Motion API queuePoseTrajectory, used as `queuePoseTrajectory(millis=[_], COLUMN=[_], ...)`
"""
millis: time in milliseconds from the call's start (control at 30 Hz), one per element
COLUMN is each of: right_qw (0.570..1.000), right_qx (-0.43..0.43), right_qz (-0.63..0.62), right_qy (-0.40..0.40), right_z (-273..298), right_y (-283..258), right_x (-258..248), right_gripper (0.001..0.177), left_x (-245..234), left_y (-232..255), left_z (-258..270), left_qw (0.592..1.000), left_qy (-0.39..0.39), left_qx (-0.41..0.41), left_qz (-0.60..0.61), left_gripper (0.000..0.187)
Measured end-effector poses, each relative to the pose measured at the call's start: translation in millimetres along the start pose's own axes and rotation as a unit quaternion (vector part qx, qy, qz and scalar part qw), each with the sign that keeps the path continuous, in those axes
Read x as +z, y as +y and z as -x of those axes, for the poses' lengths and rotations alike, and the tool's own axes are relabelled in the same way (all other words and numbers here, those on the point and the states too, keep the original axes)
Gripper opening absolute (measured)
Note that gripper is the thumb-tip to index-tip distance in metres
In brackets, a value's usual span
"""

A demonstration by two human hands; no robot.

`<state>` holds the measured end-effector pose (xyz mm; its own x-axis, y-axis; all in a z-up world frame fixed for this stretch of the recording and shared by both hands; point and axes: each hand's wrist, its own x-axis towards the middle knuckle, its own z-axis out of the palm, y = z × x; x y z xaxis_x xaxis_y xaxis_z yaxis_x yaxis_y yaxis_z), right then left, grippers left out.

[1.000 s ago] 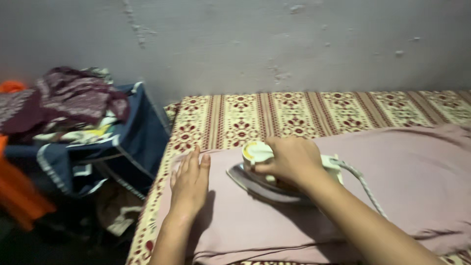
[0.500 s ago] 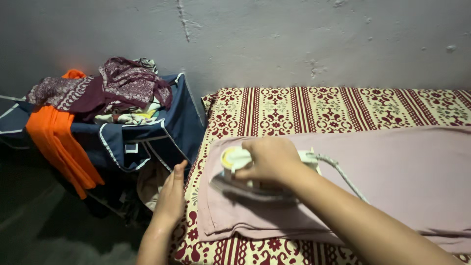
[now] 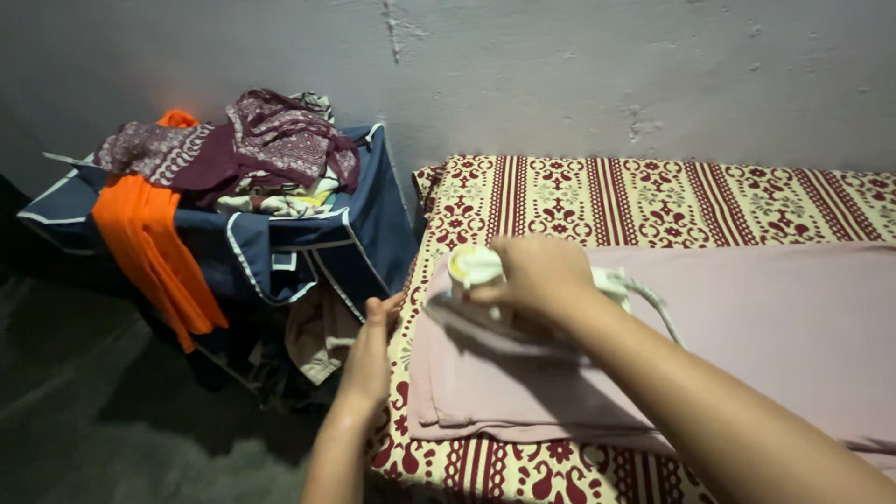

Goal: The person irons a pink garment on a patterned tablecloth. They repeatedly smooth the fabric with their hands and move the iron back and forth across different sections of the garment.

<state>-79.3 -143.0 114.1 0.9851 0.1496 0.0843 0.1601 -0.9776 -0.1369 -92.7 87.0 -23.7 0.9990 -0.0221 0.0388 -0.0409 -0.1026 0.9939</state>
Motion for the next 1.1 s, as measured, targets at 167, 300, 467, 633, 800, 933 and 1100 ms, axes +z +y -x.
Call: queuePoseTrajectory(millis=[167,300,467,633,800,933,1100], right_qw=[0.999,1.0,0.999,0.997,0.993,0.934,0.837], right_qx=[0.009,0.002,-0.033,0.007,0.11,0.322,0.484], right_qz=[0.016,-0.002,-0.011,-0.004,-0.041,-0.149,-0.146], right_qy=[0.037,0.009,-0.014,-0.08,-0.028,0.034,0.211], right_z=[-37.9,-22.3,45.0,114.1,189.0,256.3,345.3], right_y=[0.7,3.4,14.8,39.6,111.3,201.9,323.0], right_x=[0.3,1.2,-3.4,-19.8,-39.6,-63.5,-82.4], right_gripper=[0.067,0.065,0.063,0.061,0.073,0.065,0.051], left_x=[22.1,27.0,23.3,58.8,136.8,215.3,326.0], left_y=[18.4,25.5,24.9,30.8,52.3,69.9,86.8], left_z=[18.6,27.1,22.0,17.0,16.6,26.9,53.3], left_qw=[0.993,0.992,0.992,0.982,0.992,0.969,0.917], left_qy=[0.029,0.047,0.078,0.052,-0.106,-0.21,-0.314], left_qx=[0.043,0.086,0.087,0.164,0.069,0.126,0.186], left_qz=[-0.105,-0.077,-0.055,-0.076,0.022,-0.031,-0.163], left_gripper=[0.091,0.089,0.088,0.088,0.079,0.074,0.063])
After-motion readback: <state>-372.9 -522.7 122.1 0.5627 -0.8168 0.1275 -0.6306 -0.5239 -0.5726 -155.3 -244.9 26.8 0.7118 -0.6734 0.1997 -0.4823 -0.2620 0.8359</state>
